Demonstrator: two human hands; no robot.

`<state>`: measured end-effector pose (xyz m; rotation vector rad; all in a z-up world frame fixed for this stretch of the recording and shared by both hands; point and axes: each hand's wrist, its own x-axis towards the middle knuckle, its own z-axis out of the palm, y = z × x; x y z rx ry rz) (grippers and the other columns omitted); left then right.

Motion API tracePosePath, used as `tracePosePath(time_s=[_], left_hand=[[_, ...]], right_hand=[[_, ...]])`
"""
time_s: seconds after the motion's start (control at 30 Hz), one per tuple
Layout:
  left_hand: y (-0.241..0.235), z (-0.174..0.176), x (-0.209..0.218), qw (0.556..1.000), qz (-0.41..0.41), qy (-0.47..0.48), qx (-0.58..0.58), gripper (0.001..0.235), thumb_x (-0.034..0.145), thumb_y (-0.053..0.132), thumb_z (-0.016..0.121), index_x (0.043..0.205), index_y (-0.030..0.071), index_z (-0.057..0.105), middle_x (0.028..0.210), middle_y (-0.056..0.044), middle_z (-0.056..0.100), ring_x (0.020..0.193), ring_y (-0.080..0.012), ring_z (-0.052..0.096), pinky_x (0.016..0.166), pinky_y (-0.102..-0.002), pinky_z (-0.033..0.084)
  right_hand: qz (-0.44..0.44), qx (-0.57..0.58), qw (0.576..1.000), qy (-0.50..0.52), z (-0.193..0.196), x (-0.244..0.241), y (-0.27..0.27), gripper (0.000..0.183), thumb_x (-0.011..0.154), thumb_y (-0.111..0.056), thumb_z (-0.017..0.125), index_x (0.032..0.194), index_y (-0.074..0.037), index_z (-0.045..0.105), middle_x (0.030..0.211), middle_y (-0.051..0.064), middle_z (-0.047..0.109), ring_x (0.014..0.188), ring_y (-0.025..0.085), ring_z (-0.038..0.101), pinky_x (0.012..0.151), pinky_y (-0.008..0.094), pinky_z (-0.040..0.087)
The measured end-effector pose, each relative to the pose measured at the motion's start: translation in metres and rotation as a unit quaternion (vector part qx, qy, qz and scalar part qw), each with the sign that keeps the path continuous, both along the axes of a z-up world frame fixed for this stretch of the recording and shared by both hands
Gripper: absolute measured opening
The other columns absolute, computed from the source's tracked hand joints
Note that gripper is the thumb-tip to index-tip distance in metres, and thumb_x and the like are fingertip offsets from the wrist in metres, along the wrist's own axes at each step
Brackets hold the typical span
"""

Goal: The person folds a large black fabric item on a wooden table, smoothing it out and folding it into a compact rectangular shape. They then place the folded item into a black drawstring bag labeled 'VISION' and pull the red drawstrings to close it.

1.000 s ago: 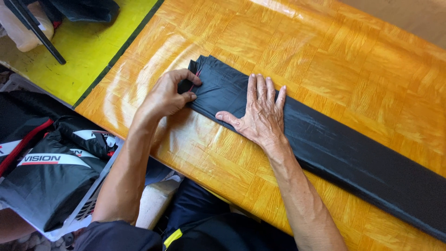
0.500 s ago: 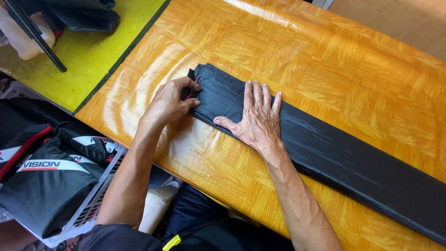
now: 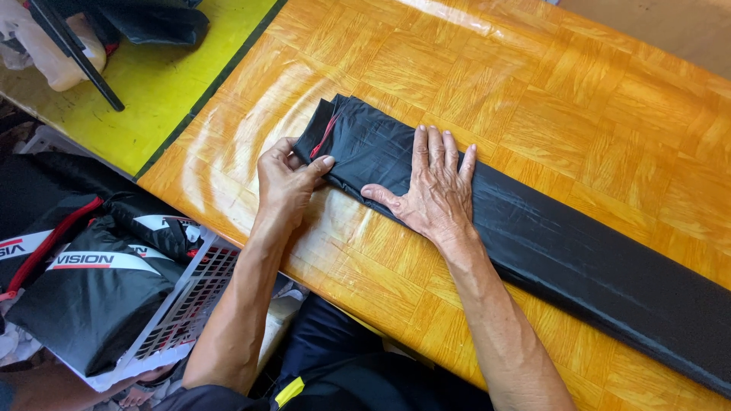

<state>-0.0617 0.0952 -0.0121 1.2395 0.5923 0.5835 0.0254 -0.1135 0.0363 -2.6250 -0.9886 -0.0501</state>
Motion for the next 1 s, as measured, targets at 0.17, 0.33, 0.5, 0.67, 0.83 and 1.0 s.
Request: tracePosePath(time_s=[0.17, 0.33, 0.5, 0.67, 0.83, 1.0], left_hand=[[0.003, -0.008, 0.005, 1.0, 0.009, -0.009, 0.0, 0.034, 0.084, -0.006, 0.074, 0.116, -0.001, 0.062, 0.081, -0.011, 0.071, 0.068, -0.0176, 0.074, 0.062, -0.032, 0.067], [0.007, -0.012, 0.008, 0.999, 0.032, -0.017, -0.028, 0.03, 0.086, -0.008, 0.068, 0.114, -0.003, 0.062, 0.082, -0.013, 0.073, 0.068, -0.0217, 0.076, 0.062, -0.036, 0.068], [-0.004, 0.006, -0.009, 0.998, 0.039, -0.008, 0.045, 0.045, 0.092, -0.005, 0.061, 0.133, 0.002, 0.043, 0.087, -0.013, 0.065, 0.074, -0.0211, 0.072, 0.068, -0.036, 0.068], [-0.002, 0.011, -0.009, 0.99, 0.011, 0.033, 0.136, 0.021, 0.1, -0.002, 0.053, 0.117, 0.007, 0.062, 0.1, -0.013, 0.068, 0.086, -0.0154, 0.068, 0.074, -0.032, 0.066], [-0.013, 0.012, -0.006, 0.953, 0.015, 0.102, 0.285, 0.034, 0.097, 0.003, 0.06, 0.127, 0.015, 0.07, 0.13, -0.013, 0.069, 0.121, -0.0294, 0.066, 0.097, -0.042, 0.056], [-0.049, 0.045, 0.023, 0.77, 0.011, -0.008, 0.638, 0.059, 0.095, 0.003, 0.069, 0.151, 0.012, 0.051, 0.158, -0.023, 0.038, 0.148, -0.0499, 0.029, 0.123, -0.061, 0.023]], right_hand=[[-0.001, -0.003, 1.0, 0.002, 0.002, -0.001, 0.0, 0.123, 0.078, -0.087, 0.058, 0.159, -0.001, 0.024, 0.159, 0.023, 0.032, 0.151, 0.042, 0.023, 0.117, 0.075, 0.008], [-0.002, 0.0, 1.0, 0.002, 0.001, -0.001, 0.0, 0.124, 0.078, -0.088, 0.058, 0.159, -0.001, 0.025, 0.159, 0.024, 0.032, 0.151, 0.041, 0.023, 0.117, 0.074, 0.007], [0.003, 0.003, 1.0, 0.009, 0.002, -0.001, -0.002, 0.124, 0.078, -0.089, 0.057, 0.159, 0.0, 0.026, 0.159, 0.024, 0.032, 0.151, 0.042, 0.023, 0.117, 0.074, 0.006], [0.005, 0.004, 1.0, 0.028, 0.008, -0.003, -0.002, 0.129, 0.074, -0.09, 0.06, 0.159, 0.0, 0.024, 0.161, 0.024, 0.029, 0.152, 0.042, 0.021, 0.117, 0.075, 0.004], [0.002, 0.005, 0.999, 0.037, 0.013, -0.005, -0.002, 0.132, 0.071, -0.088, 0.064, 0.159, 0.001, 0.023, 0.161, 0.025, 0.029, 0.152, 0.043, 0.02, 0.117, 0.075, 0.003], [0.003, 0.0, 1.0, 0.004, -0.007, 0.002, -0.002, 0.134, 0.067, -0.087, 0.068, 0.159, 0.001, 0.025, 0.159, 0.024, 0.032, 0.151, 0.043, 0.023, 0.117, 0.077, 0.005]])
